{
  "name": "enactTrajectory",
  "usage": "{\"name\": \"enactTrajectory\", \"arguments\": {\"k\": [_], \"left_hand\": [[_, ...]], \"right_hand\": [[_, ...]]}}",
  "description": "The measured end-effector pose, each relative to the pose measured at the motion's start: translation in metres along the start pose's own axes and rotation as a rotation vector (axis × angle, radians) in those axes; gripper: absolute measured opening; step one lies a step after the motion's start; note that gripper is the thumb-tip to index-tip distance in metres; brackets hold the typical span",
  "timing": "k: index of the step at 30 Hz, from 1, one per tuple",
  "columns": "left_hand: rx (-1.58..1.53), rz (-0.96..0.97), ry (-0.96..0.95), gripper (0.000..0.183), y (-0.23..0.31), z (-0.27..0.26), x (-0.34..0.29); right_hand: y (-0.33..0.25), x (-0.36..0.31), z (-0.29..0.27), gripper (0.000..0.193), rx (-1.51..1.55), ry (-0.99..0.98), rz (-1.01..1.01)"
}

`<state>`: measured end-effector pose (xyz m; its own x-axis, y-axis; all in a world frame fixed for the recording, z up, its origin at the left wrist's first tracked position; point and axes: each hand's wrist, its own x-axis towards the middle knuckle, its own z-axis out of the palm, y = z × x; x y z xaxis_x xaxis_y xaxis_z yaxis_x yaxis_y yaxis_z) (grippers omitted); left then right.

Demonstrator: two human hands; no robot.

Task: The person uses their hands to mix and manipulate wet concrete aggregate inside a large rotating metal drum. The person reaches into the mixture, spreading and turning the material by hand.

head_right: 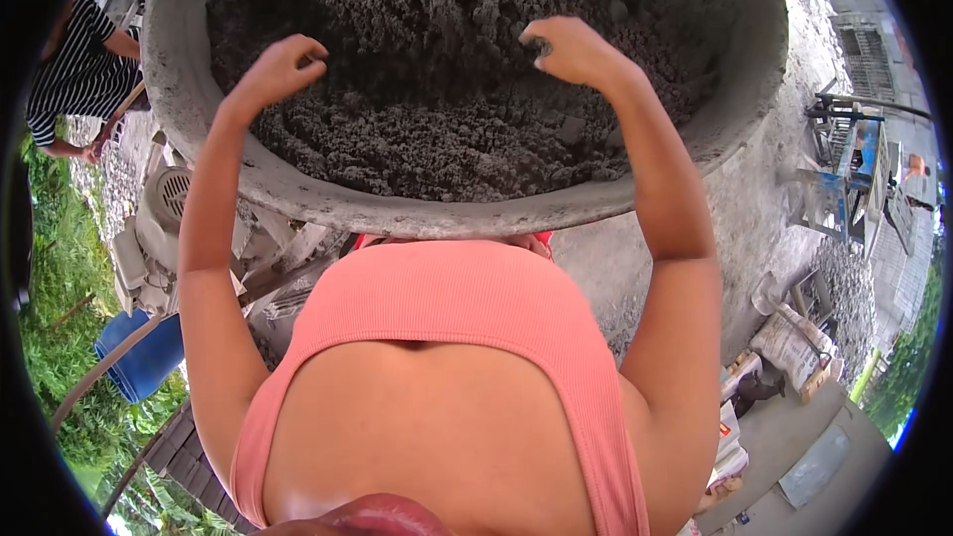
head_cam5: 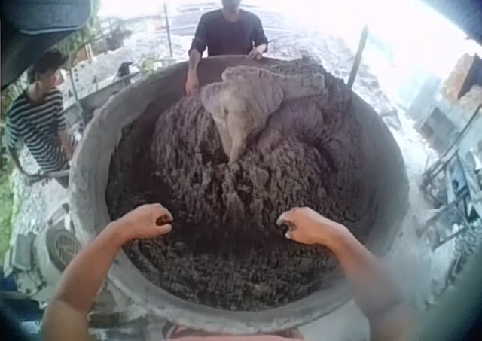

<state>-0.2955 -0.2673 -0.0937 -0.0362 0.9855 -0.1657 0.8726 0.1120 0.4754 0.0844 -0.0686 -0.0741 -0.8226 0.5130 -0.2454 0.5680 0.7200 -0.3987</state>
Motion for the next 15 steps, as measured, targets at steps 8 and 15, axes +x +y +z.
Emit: {"name": "enactTrajectory", "arguments": {"k": [8,15], "left_hand": [[0.136,0.135,-0.281,0.054,0.025,0.029,0.005],[0.142,0.021,-0.235,0.056,0.013,0.029,0.015]], "right_hand": [[-0.009,0.002,-0.001,0.038,-0.018,-0.167,-0.006],[-0.013,-0.001,-0.007,0.033,0.076,-0.138,0.014]]}}
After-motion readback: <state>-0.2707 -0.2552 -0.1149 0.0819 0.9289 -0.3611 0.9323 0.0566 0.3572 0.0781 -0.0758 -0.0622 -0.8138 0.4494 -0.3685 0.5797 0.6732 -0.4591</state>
